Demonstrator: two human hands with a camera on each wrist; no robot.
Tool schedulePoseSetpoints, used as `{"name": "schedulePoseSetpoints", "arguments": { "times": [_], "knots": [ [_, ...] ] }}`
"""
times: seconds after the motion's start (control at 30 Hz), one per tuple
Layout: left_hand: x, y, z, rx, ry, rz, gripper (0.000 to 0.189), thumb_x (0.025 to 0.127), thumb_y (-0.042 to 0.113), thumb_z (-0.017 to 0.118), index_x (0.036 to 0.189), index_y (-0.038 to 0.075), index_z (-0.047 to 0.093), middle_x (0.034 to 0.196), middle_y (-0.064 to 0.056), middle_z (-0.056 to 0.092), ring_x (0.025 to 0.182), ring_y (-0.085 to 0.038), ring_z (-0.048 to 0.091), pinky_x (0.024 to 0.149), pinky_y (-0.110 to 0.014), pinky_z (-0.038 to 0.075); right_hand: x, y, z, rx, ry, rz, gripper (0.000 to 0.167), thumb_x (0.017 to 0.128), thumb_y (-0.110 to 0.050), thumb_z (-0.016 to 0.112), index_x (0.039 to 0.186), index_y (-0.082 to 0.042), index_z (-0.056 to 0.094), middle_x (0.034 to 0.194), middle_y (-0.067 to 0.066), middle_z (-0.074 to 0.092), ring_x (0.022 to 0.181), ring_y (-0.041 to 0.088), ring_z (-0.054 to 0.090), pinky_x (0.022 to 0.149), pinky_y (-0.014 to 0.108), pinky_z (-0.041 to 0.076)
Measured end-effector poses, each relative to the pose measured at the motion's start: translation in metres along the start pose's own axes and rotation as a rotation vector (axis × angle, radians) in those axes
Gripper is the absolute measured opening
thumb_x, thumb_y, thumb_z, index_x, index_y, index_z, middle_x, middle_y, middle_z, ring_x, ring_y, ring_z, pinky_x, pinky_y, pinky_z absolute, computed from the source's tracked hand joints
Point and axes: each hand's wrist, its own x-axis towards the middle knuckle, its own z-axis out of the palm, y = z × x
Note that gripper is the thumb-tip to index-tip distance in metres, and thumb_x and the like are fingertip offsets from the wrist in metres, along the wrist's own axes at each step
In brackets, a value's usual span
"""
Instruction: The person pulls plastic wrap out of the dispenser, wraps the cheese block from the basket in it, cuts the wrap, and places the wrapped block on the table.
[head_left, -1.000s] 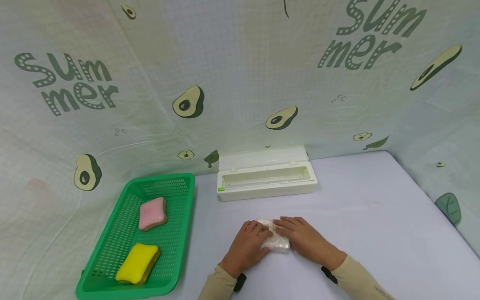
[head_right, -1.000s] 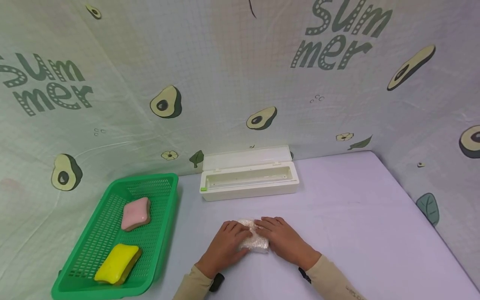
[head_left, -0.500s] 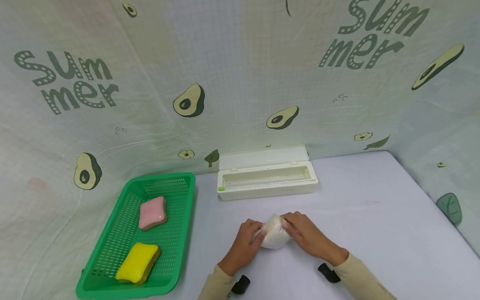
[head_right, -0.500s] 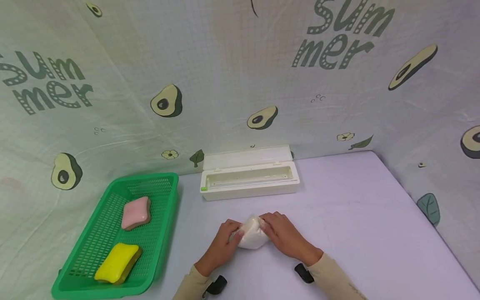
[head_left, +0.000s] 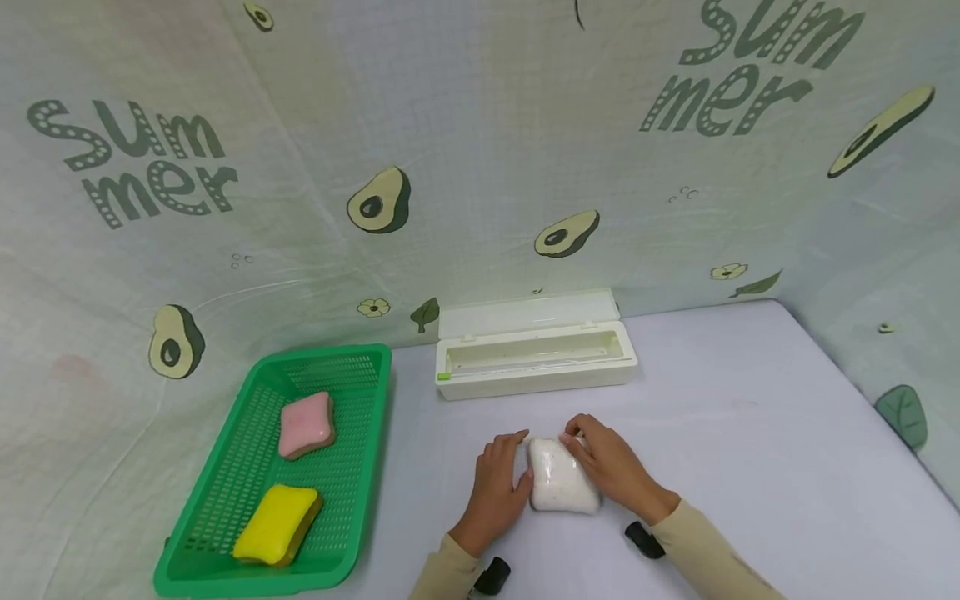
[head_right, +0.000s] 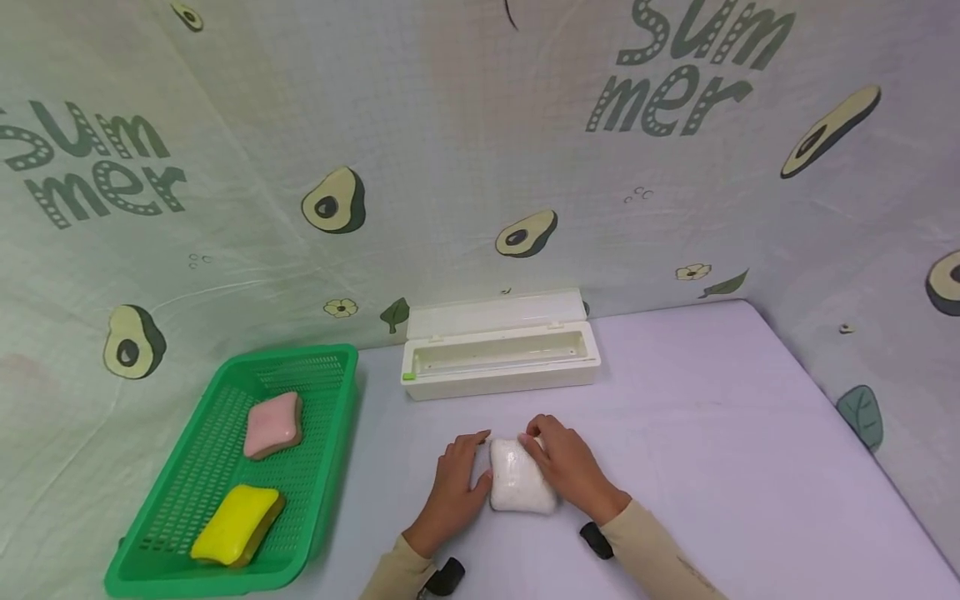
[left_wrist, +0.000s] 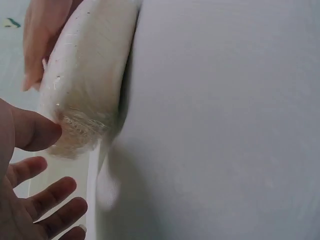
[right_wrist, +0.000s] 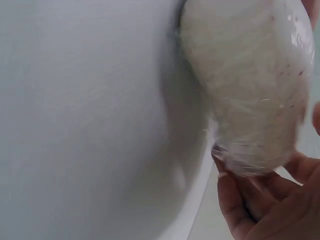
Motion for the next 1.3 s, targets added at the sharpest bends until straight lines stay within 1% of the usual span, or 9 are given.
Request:
{"name": "schedulePoseSetpoints", "arguments": {
  "times": [0.07,0.13,0.27,0.4,0.5,0.7,0.9,1.2,1.3],
  "knots": [
    [0.001,-0.001,0.000,0.004,-0.001,-0.005,0.051,0.098,0.007,0.068,0.147,0.007,0.055,0.137,-0.009,0.060,0.125,-0.027,0.052,0.103,-0.049,0.042,-0.004,0.001,-0.001,-0.020,-0.001,-0.021,0.019,0.105,-0.019,0.067,0.119,-0.007,0.065,0.115,0.005,0.070,0.105,0.023,0.066,0.092,0.045,0.054],
    [0.001,-0.002,0.000,0.006,-0.024,-0.019,0.049,0.098,0.008,0.069,0.146,0.008,0.057,0.139,-0.008,0.061,0.128,-0.027,0.052,0.105,-0.050,0.042,-0.010,0.001,-0.004,-0.043,-0.003,-0.050,0.028,0.103,-0.019,0.070,0.127,-0.004,0.064,0.128,0.010,0.067,0.120,0.032,0.064,0.101,0.054,0.051],
    [0.001,-0.006,-0.004,-0.001,-0.099,-0.031,0.057,0.094,0.009,0.069,0.149,0.009,0.055,0.146,-0.007,0.060,0.134,-0.027,0.050,0.108,-0.053,0.040,-0.024,0.001,-0.012,-0.134,-0.038,-0.098,0.055,0.097,-0.030,0.078,0.138,0.001,0.059,0.134,0.015,0.062,0.121,0.037,0.062,0.099,0.057,0.051],
    [0.000,-0.008,-0.008,0.010,-0.171,-0.008,0.071,0.086,0.010,0.071,0.154,0.009,0.049,0.152,-0.007,0.055,0.138,-0.028,0.046,0.112,-0.055,0.037,-0.037,0.002,-0.018,-0.227,-0.080,-0.132,0.085,0.084,-0.042,0.090,0.147,0.002,0.053,0.135,0.016,0.060,0.120,0.036,0.061,0.097,0.056,0.052],
    [0.001,-0.007,-0.008,0.015,-0.205,0.006,0.077,0.084,0.011,0.075,0.155,0.008,0.046,0.156,-0.008,0.051,0.141,-0.028,0.043,0.113,-0.054,0.034,-0.043,0.003,-0.019,-0.269,-0.086,-0.151,0.096,0.078,-0.043,0.094,0.151,0.001,0.050,0.136,0.016,0.060,0.121,0.036,0.060,0.098,0.056,0.052],
    [0.004,-0.002,-0.003,0.010,-0.207,0.015,0.078,0.085,0.012,0.082,0.154,0.007,0.047,0.160,-0.010,0.048,0.142,-0.029,0.042,0.113,-0.053,0.034,-0.048,0.006,-0.020,-0.303,-0.055,-0.143,0.097,0.077,-0.038,0.095,0.155,-0.002,0.050,0.134,0.018,0.061,0.121,0.039,0.059,0.098,0.058,0.052],
    [0.010,0.002,0.004,0.041,-0.186,0.067,0.080,0.085,0.013,0.086,0.155,0.008,0.047,0.158,-0.007,0.051,0.141,-0.027,0.043,0.112,-0.050,0.035,-0.048,0.013,-0.027,-0.265,-0.055,-0.093,0.095,0.078,-0.033,0.095,0.155,-0.001,0.049,0.131,0.015,0.064,0.120,0.038,0.060,0.099,0.058,0.051],
    [0.022,0.014,0.013,0.059,-0.213,0.148,0.083,0.084,0.015,0.087,0.156,0.006,0.046,0.156,-0.006,0.053,0.140,-0.025,0.045,0.111,-0.046,0.036,-0.052,0.028,-0.042,-0.216,0.002,-0.123,0.091,0.079,-0.030,0.094,0.152,0.002,0.051,0.134,0.017,0.065,0.121,0.041,0.060,0.098,0.061,0.050],
    [0.025,0.018,0.015,0.067,-0.226,0.151,0.086,0.084,0.021,0.089,0.157,0.007,0.046,0.157,-0.005,0.053,0.140,-0.023,0.046,0.111,-0.044,0.036,-0.053,0.033,-0.045,-0.208,0.026,-0.137,0.090,0.078,-0.030,0.094,0.150,0.003,0.052,0.136,0.019,0.065,0.122,0.043,0.060,0.098,0.063,0.049]
  ]
}}
